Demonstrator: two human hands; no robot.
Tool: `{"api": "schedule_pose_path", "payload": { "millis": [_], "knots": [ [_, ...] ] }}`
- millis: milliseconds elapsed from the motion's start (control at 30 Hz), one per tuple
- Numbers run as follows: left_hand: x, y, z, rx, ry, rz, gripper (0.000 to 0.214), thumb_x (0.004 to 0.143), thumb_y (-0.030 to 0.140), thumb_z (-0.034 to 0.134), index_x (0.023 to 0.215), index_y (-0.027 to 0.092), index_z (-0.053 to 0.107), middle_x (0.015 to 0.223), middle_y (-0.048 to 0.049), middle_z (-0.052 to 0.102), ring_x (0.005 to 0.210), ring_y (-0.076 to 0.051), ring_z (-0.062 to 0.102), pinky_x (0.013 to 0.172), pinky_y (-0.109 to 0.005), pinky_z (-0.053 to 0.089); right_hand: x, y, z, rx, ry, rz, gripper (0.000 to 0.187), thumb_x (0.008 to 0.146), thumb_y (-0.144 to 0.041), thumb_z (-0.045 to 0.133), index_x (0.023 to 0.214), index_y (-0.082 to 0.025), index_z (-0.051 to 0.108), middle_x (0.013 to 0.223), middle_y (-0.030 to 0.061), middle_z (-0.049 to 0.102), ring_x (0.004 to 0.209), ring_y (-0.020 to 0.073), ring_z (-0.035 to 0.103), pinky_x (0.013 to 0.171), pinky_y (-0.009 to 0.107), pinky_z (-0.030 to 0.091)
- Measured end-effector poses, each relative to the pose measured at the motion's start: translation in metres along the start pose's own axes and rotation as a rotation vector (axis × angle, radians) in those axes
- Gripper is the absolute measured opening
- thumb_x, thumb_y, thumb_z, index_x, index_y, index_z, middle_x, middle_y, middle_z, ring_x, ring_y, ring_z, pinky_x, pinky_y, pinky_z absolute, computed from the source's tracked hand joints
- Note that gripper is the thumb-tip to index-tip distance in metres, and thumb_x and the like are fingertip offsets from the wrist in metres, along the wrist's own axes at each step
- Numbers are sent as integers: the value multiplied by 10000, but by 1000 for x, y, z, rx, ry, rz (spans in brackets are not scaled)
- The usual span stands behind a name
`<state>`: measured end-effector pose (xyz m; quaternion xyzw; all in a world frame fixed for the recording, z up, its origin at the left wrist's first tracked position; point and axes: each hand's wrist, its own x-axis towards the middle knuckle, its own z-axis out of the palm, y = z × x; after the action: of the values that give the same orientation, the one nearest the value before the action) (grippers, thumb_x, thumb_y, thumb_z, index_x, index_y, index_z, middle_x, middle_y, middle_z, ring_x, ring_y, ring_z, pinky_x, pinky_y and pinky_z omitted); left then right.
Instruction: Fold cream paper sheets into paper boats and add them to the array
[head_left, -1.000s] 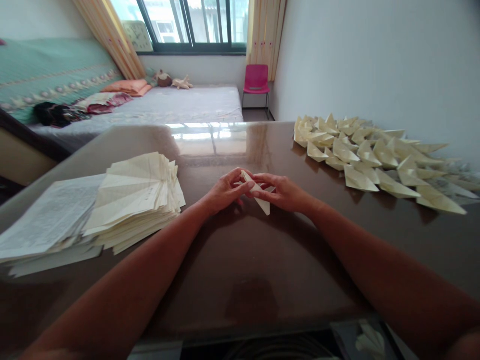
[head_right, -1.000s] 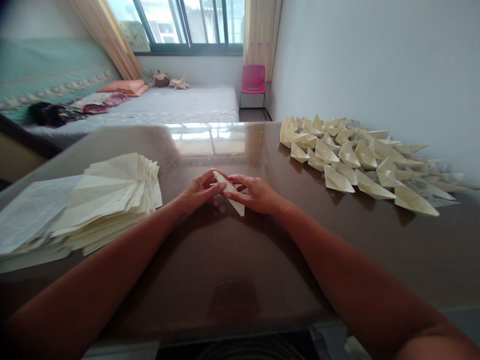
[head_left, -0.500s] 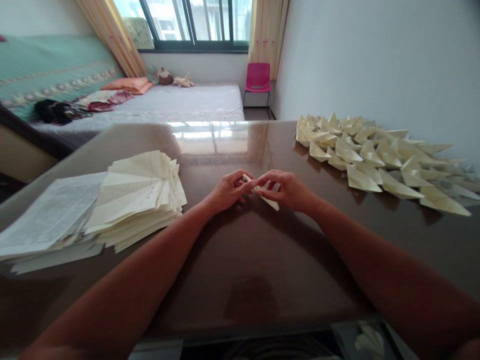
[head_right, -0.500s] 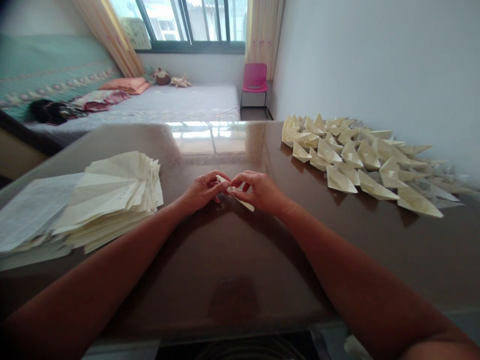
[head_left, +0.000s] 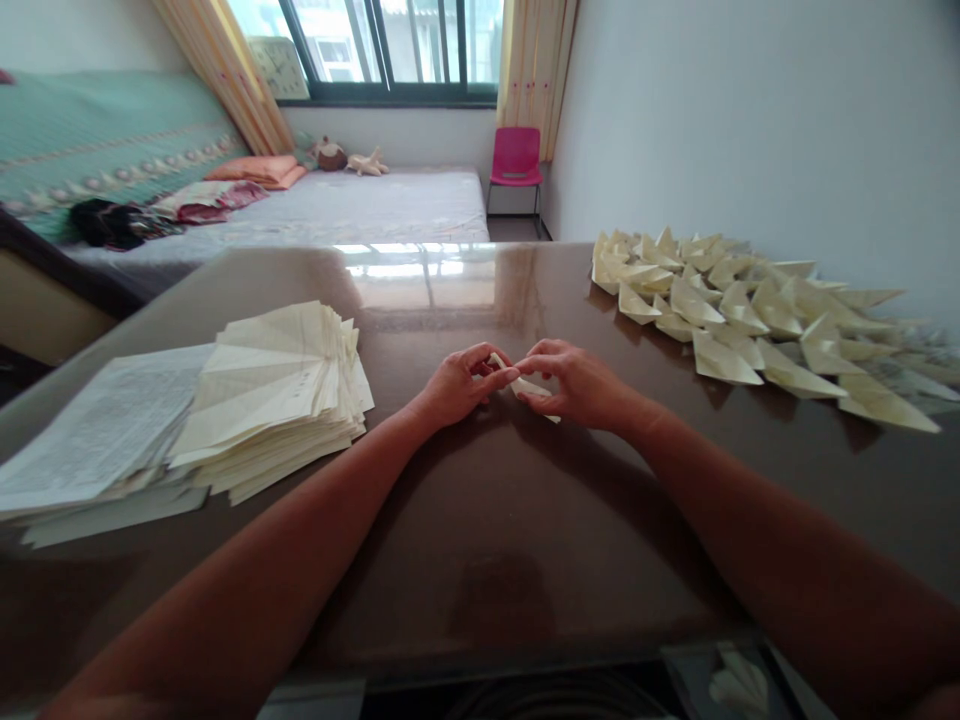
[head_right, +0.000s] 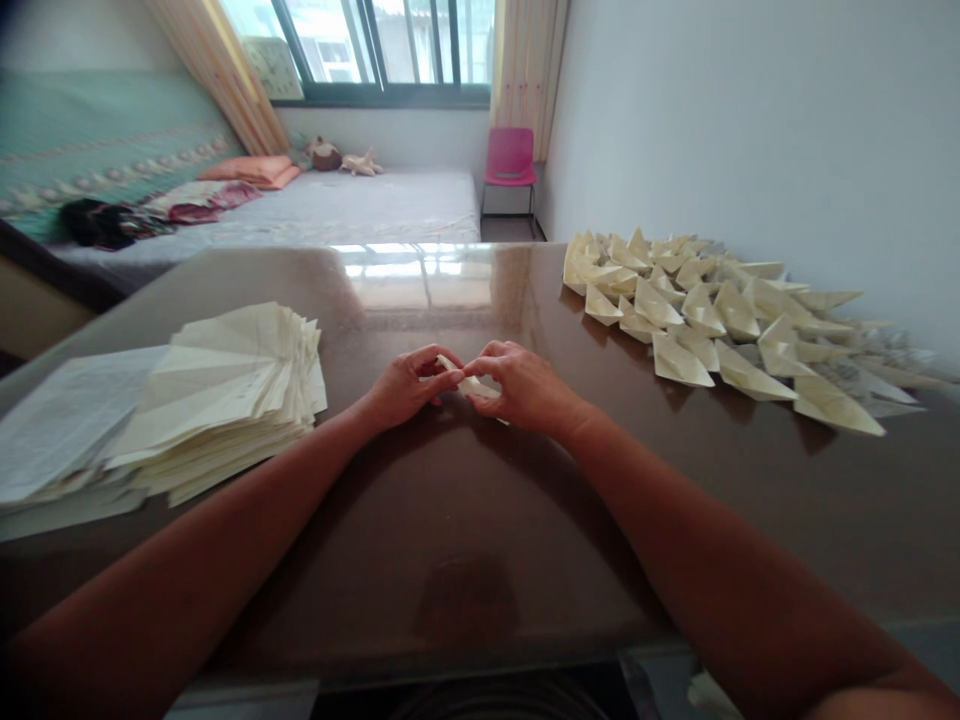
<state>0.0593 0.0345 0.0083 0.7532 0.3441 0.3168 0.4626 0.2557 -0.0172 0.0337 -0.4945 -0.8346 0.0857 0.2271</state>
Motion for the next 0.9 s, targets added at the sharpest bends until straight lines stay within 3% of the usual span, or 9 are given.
{"api": "schedule_pose_path", "payload": {
  "millis": [300,467,700,900],
  "knots": [
    [-1,4,3,116,97,117,308,765,432,682,898,154,666,762,2,676,687,-110,604,651,-204,474,-5,-26,-7,-356,-127,-8,249,865,-208,518,1083,-146,618,1009,108,691,885,225,645,738,285,437],
    [-2,1,6,141,114,137,304,755,389,699,954,167,638,771,10,679,715,-119,641,661,-205,487,-4,-22,-1,-330,-107,-20,326,873,-181,496,1189,-138,561,1135,131,673,967,229,654,787,275,453],
    [-3,1,9,169,139,158,313,753,356,711,991,176,615,794,8,679,725,-118,649,668,-206,508,-4,-16,0,-269,-39,-6,394,869,-162,491,1262,-149,518,1131,113,686,943,229,673,762,274,470],
    [-4,4,12,78,141,156,307,776,344,698,1015,164,631,893,-32,638,771,-134,651,625,-204,532,-2,-9,-5,-31,8,2,303,816,-205,575,1119,-207,587,1012,24,716,777,159,690,718,243,480]
  ]
}}
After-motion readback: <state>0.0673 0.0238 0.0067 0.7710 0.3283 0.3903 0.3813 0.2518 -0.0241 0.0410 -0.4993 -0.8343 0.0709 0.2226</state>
